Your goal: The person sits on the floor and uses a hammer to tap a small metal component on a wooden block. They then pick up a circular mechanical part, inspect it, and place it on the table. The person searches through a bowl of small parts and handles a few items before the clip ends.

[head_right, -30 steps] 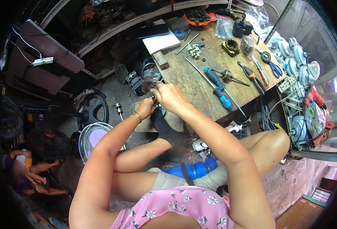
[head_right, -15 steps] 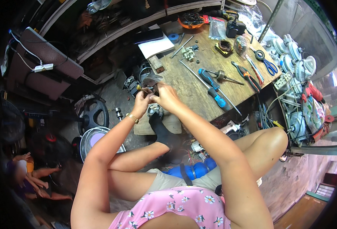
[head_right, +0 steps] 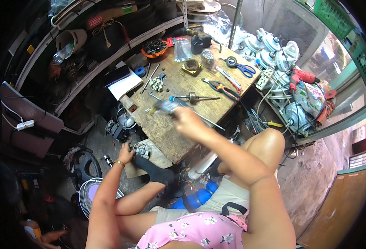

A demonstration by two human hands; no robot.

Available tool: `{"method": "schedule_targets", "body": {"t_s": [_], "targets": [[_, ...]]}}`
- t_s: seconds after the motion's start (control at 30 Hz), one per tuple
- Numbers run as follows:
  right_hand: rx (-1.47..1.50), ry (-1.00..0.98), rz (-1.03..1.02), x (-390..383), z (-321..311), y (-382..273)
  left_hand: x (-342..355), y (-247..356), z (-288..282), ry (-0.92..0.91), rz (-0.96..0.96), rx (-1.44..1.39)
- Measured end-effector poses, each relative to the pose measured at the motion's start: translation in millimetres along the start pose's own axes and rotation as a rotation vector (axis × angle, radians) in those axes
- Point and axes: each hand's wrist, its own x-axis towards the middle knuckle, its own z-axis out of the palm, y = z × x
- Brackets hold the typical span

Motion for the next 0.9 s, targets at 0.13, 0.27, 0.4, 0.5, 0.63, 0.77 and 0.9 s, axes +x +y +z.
{"method": "schedule_targets", "body": {"t_s": [0.13,0.27,0.4,0.5,0.63,0.77,0.9], "targets": [[-0.162,0.197,0.254,-11,-111,72,5,15,14,-0.150,-0.227,-0.222],[-0.588,0.364,0.368,-15,-197,143,14,26,10,-0.026,-0.259,-0.208],[-0.659,0.370,0.388,-16,-213,205,3,30,-12,0.090,-0.520,-0.704],[-0.668,0.399,0.401,-20,-202,229,-32,107,-72,-0.020,-0.689,-1.262],[-0.732,0.451,0.256,0,-184,246,-62,140,-93,-0.174,-0.707,-1.654],[-0.671,0.419,0.371,3,-193,258,-76,213,-93,-0.334,-0.728,-1.996],[-0.781,0.453,0.444,11,-185,212,-80,249,-75,-0.451,-0.600,-2.134]]}}
